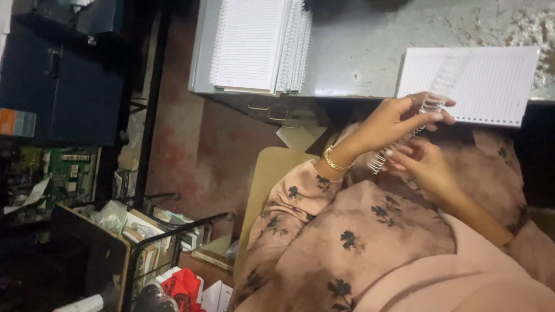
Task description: The person assembles spiral-bound notebooks by hand, inserting metal spiral coils into the punched holes of the paper stacks. They manipulate the coils and paper, occasionally picking up completed notebooks and stacking them on the table.
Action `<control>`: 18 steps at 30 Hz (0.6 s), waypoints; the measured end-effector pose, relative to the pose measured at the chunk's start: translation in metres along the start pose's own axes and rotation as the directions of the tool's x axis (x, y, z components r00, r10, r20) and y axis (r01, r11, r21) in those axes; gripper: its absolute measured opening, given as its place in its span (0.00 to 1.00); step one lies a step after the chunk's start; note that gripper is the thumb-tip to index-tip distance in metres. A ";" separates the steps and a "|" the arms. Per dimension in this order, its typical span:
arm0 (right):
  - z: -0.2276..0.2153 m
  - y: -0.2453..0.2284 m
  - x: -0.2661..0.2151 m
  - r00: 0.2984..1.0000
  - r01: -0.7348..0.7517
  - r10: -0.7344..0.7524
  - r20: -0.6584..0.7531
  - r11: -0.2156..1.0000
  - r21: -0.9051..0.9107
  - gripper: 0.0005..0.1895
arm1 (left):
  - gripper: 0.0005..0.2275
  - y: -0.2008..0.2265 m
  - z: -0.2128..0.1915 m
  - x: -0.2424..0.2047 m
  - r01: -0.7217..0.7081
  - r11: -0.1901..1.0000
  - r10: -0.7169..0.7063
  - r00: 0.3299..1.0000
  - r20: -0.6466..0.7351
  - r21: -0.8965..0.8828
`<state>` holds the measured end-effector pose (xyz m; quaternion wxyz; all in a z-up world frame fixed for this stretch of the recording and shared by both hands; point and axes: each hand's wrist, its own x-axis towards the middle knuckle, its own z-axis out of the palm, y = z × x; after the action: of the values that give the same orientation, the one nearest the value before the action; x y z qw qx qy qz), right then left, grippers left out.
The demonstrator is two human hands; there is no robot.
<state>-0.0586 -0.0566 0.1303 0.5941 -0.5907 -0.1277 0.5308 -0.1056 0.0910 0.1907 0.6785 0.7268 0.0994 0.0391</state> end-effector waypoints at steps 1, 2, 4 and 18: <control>0.004 0.003 0.003 0.999 -0.028 0.026 0.020 0.992 0.119 0.19 | 0.16 0.001 0.002 0.002 0.069 0.987 -0.076 0.996 0.040 0.145; 0.008 0.003 -0.001 1.000 -0.027 0.026 0.008 0.991 0.129 0.19 | 0.16 -0.001 0.004 0.005 0.071 0.987 -0.079 0.995 0.055 0.145; 0.016 0.002 -0.008 0.992 -0.111 0.113 -0.059 0.993 0.038 0.11 | 0.20 -0.005 0.008 0.008 0.023 0.920 -0.078 0.989 0.125 0.391; -0.007 0.046 0.033 0.821 0.155 -0.198 -0.536 0.980 -0.126 0.12 | 0.13 -0.068 -0.053 0.004 0.175 0.926 -0.081 0.957 -0.278 0.335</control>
<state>-0.0616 -0.0465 0.0745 0.6293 -0.7252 -0.0276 0.2781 -0.1186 0.1480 0.1266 0.5177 0.8182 0.2402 0.0702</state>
